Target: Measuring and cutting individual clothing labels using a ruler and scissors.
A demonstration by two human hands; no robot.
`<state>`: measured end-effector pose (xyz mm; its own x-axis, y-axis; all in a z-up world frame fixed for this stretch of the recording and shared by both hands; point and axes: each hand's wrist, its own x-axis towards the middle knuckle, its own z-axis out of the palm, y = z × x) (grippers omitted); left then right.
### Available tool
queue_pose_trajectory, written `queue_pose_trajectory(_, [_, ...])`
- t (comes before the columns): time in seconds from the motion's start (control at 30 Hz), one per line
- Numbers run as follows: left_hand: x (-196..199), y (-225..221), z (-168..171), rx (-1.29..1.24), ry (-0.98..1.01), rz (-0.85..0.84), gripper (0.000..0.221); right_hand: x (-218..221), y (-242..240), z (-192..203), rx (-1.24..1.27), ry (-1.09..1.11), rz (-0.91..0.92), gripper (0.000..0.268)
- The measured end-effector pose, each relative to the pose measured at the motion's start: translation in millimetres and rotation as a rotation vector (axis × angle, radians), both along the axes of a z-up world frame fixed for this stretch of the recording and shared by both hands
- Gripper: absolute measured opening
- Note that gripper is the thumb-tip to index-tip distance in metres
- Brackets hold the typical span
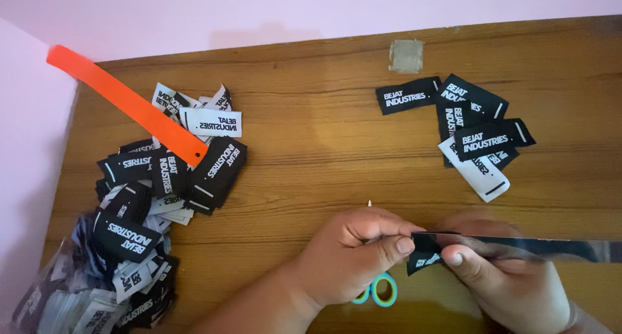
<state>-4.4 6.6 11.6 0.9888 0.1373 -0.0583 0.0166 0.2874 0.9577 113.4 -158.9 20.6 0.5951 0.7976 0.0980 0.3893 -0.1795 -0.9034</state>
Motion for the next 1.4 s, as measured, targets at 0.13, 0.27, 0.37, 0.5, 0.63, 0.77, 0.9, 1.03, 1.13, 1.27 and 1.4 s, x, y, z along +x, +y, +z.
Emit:
queue_pose_trajectory(0.13, [0, 1, 3, 0.026, -0.016, -0.007, 0.021, 0, 4, 5, 0.046, -0.024, 0.047, 0.035])
queue_pose_trajectory(0.27, [0, 1, 1, 0.046, -0.017, 0.018, 0.022, 0, 2, 0, 0.038, -0.062, 0.030, 0.035])
queue_pose_trajectory(0.37, [-1, -4, -4, 0.025, 0.007, 0.095, 0.018, -1, 4, 4, 0.051, 0.054, 0.056, 0.038])
queue_pose_trajectory(0.5, [-1, -4, -7, -0.025, -0.039, 0.081, 0.017, 1, 3, 1, 0.018, 0.037, 0.117, 0.038])
queue_pose_trajectory(0.63, [-1, -4, -4, 0.024, 0.019, 0.104, 0.017, 0, 4, 3, 0.021, -0.024, 0.074, 0.037])
queue_pose_trajectory(0.77, [-2, -4, -4, 0.007, 0.041, 0.108, 0.017, 0, 3, 6, -0.012, -0.014, 0.075, 0.035])
queue_pose_trajectory(0.9, [-2, -4, -5, -0.049, 0.090, 0.078, 0.017, -1, -2, -3, -0.014, -0.038, -0.001, 0.029])
queue_pose_trajectory(1.03, [-2, -5, -7, -0.061, 0.068, 0.079, 0.017, 0, -6, -11, -0.026, -0.031, -0.041, 0.028])
queue_pose_trajectory(1.13, [-5, -6, -7, -0.151, 0.109, 0.024, 0.022, 1, 0, -8, 0.035, -0.058, 0.054, 0.023])
queue_pose_trajectory(1.27, [-2, 0, 9, 0.327, -0.084, -0.042, 0.018, -4, 17, 18, 0.134, -0.178, 0.267, 0.030])
queue_pose_trajectory(1.4, [-2, -6, -1, 0.282, -0.022, 0.048, 0.017, 3, 3, -1, 0.031, -0.188, 0.251, 0.027])
